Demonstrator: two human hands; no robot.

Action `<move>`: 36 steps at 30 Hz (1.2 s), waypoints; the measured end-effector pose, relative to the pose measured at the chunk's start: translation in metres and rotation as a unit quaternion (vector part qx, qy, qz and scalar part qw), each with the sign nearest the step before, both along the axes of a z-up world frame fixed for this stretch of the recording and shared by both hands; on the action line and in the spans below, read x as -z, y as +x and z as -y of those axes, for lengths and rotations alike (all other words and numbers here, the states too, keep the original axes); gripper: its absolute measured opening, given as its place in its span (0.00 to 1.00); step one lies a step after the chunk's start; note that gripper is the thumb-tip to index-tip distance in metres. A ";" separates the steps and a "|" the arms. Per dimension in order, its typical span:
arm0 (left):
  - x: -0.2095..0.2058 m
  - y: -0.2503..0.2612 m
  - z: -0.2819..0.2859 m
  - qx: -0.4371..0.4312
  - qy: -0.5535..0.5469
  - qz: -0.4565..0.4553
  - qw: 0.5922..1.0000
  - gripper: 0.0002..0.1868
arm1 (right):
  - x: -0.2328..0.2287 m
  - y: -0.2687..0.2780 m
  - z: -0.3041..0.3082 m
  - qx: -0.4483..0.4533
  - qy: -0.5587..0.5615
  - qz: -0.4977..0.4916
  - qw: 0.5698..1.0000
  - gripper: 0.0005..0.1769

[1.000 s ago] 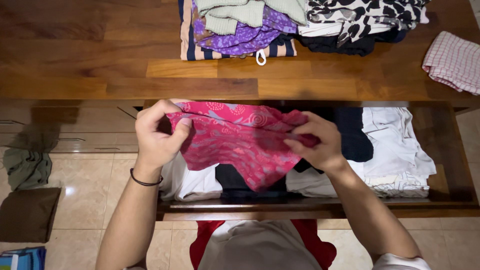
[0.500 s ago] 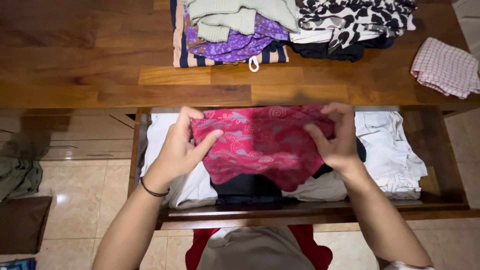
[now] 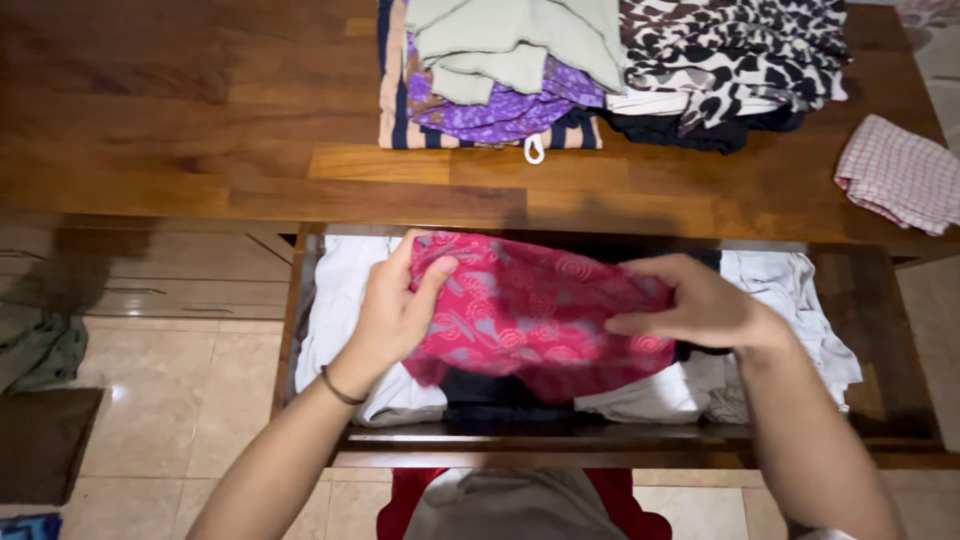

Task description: The person folds various garments, including a pink patterned top, a white shirt, and a dark blue shirt, retrieved from a wooden drawer. The folded items are placed in a neat stack on the wooden surface above the drawer.

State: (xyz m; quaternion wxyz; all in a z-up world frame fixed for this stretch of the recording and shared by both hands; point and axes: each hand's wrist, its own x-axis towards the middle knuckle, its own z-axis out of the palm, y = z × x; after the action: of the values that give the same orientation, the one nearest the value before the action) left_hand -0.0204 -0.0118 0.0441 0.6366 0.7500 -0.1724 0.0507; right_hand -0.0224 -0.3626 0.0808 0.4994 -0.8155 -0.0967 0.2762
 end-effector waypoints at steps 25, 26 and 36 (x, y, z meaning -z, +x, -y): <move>-0.122 -0.054 0.146 0.024 0.215 0.471 0.855 0.10 | -0.039 0.107 0.042 0.026 0.379 0.269 0.885 0.13; -0.100 -0.046 0.174 0.064 0.225 0.426 0.874 0.13 | -0.009 0.106 0.067 -0.024 0.392 0.276 0.877 0.16; 0.008 -0.059 0.322 0.268 0.068 0.206 0.939 0.16 | 0.060 0.017 0.119 0.196 0.596 0.144 0.765 0.12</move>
State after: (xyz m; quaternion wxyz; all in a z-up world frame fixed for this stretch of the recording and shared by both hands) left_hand -0.0790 -0.3336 0.0363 0.5244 0.6909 -0.4972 0.0200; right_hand -0.0052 -0.4821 0.0205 0.9086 -0.3847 -0.1507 -0.0616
